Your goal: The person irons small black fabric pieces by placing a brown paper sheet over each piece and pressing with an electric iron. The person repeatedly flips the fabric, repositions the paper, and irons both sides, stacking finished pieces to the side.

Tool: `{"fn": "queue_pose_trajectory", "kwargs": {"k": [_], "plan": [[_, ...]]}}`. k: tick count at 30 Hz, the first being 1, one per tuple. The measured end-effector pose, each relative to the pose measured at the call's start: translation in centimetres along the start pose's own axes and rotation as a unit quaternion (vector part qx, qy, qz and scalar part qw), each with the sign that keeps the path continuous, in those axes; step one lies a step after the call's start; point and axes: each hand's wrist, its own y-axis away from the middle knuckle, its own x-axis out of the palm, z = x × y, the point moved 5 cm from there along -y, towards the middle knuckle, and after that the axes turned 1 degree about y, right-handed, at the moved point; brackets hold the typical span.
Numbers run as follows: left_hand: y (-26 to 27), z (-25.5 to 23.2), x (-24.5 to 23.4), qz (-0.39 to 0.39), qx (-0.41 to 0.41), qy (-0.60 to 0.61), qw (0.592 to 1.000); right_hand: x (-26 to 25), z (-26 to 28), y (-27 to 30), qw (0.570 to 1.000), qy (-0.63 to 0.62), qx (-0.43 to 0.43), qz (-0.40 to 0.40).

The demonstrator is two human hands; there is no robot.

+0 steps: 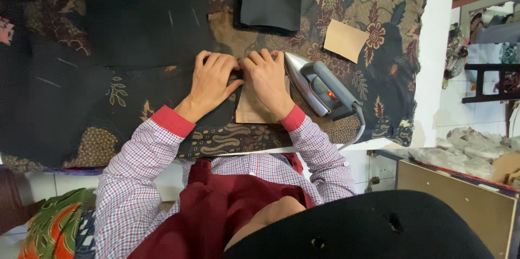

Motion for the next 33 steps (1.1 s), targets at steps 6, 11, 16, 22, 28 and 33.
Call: {"fn": "queue_pose_trajectory", "kwargs": {"k": [6, 11, 16, 22, 28, 33], "plan": [[-0.1, 0.0, -0.4, -0.020, 0.016, -0.023, 0.999, -0.3, 2.1, 1.3, 0.999, 0.036, -0.025, -0.002], [0.0, -0.3, -0.5, -0.020, 0.034, -0.028, 0.999, -2.8, 1.1, 2.7, 0.999, -0.036, 0.006, -0.018], [0.1, -0.2, -0.4, -0.019, 0.038, -0.025, 0.999, -9.2, -5.1, 5.9, 0.976, 0.060, 0.170, -0.121], [-0.2, -0.2, -0.5, -0.017, 0.035, -0.026, 0.999, -7.7, -9.6, 7.2, 0.966, 0.060, 0.250, -0.008], [-0.1, -0.3, -0.5, -0.013, 0.026, -0.022, 0.999, -5.8, -11.2, 5.8, 0.976, 0.053, 0.212, -0.002], [0.0, -0.3, -0.5, -0.018, 0.023, -0.015, 0.999, -4.6, -11.1, 2.8, 0.987, 0.039, 0.150, 0.052]]}}
